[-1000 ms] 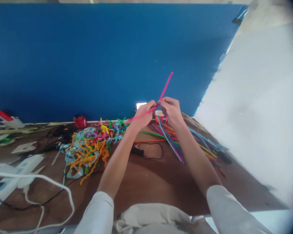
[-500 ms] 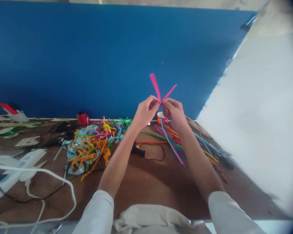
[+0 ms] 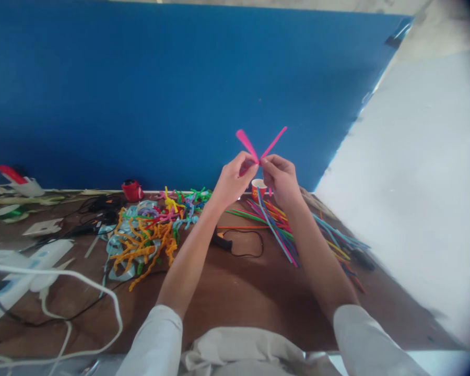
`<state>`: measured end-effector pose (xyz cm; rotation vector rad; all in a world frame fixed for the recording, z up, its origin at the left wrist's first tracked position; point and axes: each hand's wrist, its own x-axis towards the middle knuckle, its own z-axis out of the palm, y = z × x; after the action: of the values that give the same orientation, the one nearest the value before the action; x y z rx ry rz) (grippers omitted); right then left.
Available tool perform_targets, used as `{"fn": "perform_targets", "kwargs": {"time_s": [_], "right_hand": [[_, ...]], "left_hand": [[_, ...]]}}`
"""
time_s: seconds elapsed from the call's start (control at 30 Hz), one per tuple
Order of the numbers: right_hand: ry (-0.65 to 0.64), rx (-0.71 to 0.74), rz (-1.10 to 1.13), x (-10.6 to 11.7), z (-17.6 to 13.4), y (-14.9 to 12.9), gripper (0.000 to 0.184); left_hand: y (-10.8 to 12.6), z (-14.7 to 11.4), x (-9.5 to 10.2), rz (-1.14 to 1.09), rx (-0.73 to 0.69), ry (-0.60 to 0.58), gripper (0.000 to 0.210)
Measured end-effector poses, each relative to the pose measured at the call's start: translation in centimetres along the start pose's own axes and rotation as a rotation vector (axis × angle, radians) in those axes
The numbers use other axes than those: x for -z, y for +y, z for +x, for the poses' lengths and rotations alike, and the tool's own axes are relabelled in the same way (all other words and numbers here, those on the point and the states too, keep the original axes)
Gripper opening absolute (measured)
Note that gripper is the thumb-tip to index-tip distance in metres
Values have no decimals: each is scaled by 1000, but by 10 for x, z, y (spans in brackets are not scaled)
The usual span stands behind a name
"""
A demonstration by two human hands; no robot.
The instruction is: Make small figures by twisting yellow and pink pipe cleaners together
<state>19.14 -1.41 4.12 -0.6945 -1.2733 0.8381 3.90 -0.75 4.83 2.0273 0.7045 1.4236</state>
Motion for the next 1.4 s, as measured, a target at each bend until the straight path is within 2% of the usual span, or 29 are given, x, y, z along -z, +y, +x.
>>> {"fn": "perform_targets", "kwargs": {"time_s": [0.2,0.33,0.47,0.57,0.7,0.83,1.0,1.1,1.27,1.4], "right_hand": [[17,31,42,-4,-1,2,24],[28,24,19,-6,-1,2,26],[-40,62,-24,-7,-2,1,26],[-111,80,-52,-7,-5,-1,29],[-212,99,-107,-6,-8,-7,34],[-245,123,-150,-4,-8,-10,33],[-257,20,-35,-3,-6,-7,26],[-307,-48,-19,-3,-7,-7,30],[-415,-82,-51,-2,-11,-13,31],[-438,-98,-16,-1,-12,-13,32]], "left_hand": [[4,-1,3,-9,-5,-36,16],[4,-1,0,12,-2,15,17],[2,-1,-2,56,59,63,38],[-2,1,-1,64,57,72,41],[-8,3,1,-108,96,34,39],[-9,5,1,-273,146,27,42],[-7,6,2,-270,154,39,44],[-5,5,5,-253,133,35,42],[-1,3,9,-266,169,27,41],[1,2,7,-354,171,53,40]]}}
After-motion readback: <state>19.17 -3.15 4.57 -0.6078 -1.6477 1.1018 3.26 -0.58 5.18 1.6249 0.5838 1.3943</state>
